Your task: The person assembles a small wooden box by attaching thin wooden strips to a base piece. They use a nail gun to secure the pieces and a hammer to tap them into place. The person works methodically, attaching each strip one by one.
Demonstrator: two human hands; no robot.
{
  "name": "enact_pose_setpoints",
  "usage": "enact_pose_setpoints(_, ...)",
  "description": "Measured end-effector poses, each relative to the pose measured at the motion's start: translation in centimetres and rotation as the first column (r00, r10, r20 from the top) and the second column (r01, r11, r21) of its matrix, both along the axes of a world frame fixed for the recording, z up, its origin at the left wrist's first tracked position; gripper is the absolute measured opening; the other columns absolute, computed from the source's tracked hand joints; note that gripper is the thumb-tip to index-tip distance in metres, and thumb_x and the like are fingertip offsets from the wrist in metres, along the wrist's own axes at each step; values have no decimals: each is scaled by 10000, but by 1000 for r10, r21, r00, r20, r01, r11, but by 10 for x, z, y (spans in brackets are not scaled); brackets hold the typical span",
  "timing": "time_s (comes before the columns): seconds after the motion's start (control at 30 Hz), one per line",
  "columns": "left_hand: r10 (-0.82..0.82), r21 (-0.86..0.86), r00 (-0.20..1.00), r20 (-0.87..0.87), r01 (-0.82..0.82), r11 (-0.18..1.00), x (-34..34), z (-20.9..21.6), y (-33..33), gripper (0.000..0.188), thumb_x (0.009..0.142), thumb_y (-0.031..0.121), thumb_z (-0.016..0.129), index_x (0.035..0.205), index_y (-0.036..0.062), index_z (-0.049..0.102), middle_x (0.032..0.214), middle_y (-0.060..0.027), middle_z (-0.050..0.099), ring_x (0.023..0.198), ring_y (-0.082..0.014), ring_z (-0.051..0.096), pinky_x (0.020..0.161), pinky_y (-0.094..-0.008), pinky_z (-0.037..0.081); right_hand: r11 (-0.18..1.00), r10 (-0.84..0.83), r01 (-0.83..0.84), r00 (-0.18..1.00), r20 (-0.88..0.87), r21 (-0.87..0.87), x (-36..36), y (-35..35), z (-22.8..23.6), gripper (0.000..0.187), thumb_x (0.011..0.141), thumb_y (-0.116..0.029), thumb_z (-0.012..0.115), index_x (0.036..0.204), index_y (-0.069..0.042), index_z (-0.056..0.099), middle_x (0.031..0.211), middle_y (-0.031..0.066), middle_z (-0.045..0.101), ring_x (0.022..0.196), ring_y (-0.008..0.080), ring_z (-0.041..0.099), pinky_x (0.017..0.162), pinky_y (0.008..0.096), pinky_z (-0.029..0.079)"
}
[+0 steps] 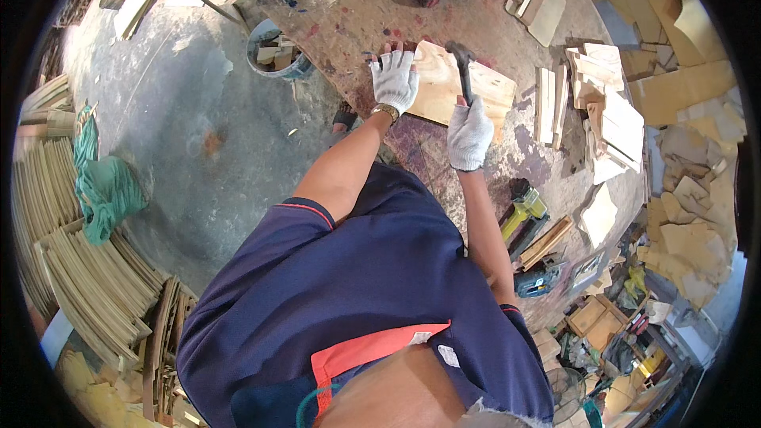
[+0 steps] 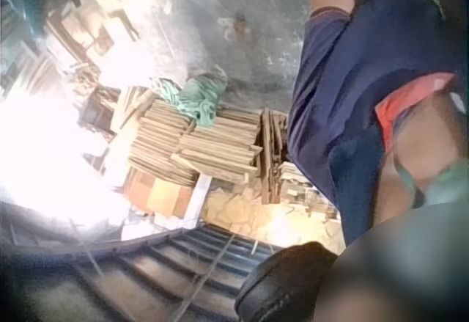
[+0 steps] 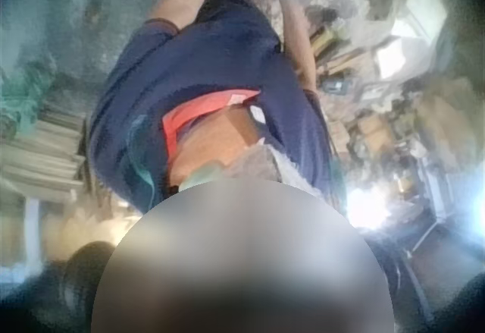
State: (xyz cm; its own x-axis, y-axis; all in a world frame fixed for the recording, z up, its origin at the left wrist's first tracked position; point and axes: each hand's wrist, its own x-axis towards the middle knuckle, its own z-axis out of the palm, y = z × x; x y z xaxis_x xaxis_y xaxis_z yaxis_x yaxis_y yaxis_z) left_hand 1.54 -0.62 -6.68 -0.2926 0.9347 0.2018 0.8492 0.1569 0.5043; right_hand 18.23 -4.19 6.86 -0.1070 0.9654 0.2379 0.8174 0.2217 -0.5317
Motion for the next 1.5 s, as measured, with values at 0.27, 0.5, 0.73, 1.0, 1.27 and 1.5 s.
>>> enact_pose_setpoints(0.27,-8,-70,1000,11,9,997,-1,4,3,451,974,322,498,1367,114,574,1595,-111,411,1505,-363,292,1216,-605,160,967,133,-35,913,385,-251,19,27,32,368,1019,-364,539,926,-22,637,745,260,672,721,449,682,635,531,529)
enact_pose_setpoints(0.5,-3,-21,1000,-26,3,1000,-1,5,-1,458,979,335,488,1373,119,572,1589,-113,416,1501,-365,297,1217,-606,160,907,231,-24,864,448,-421,17,3,-14,334,1022,-328,544,903,-21,596,702,268,656,680,460,670,617,552,525)
enact_pose_setpoints(0.73,-21,-61,999,27,22,998,-1,0,2,482,980,372,465,1379,119,563,1599,-130,395,1498,-380,293,1217,-612,142,989,65,-53,994,84,-139,25,-20,-42,372,1035,-368,516,933,-15,571,671,280,633,632,494,632,573,583,491)
enact_pose_setpoints(1.0,-38,-87,998,-59,32,996,0,6,5,687,919,576,572,1432,124,511,1590,-137,402,1511,-367,264,1218,-606,128,899,119,-4,964,236,-437,45,-20,-45,353,1015,-358,543,981,-12,601,745,279,660,745,472,670,675,571,517)
enact_pose_setpoints(1.27,-36,-92,999,-12,35,995,1,11,5,686,886,588,609,1386,123,544,1570,-161,420,1492,-389,283,1213,-619,132,962,-141,159,986,92,-222,59,12,15,343,999,-339,567,931,-13,648,744,270,666,745,456,681,662,561,523)
enact_pose_setpoints(1.5,-51,-60,999,-13,50,997,0,11,6,661,884,569,627,1360,116,555,1569,-172,418,1488,-409,287,1207,-631,137,965,72,35,919,387,-261,75,10,17,328,1034,-341,515,1024,-23,597,663,216,657,654,422,680,590,525,529)
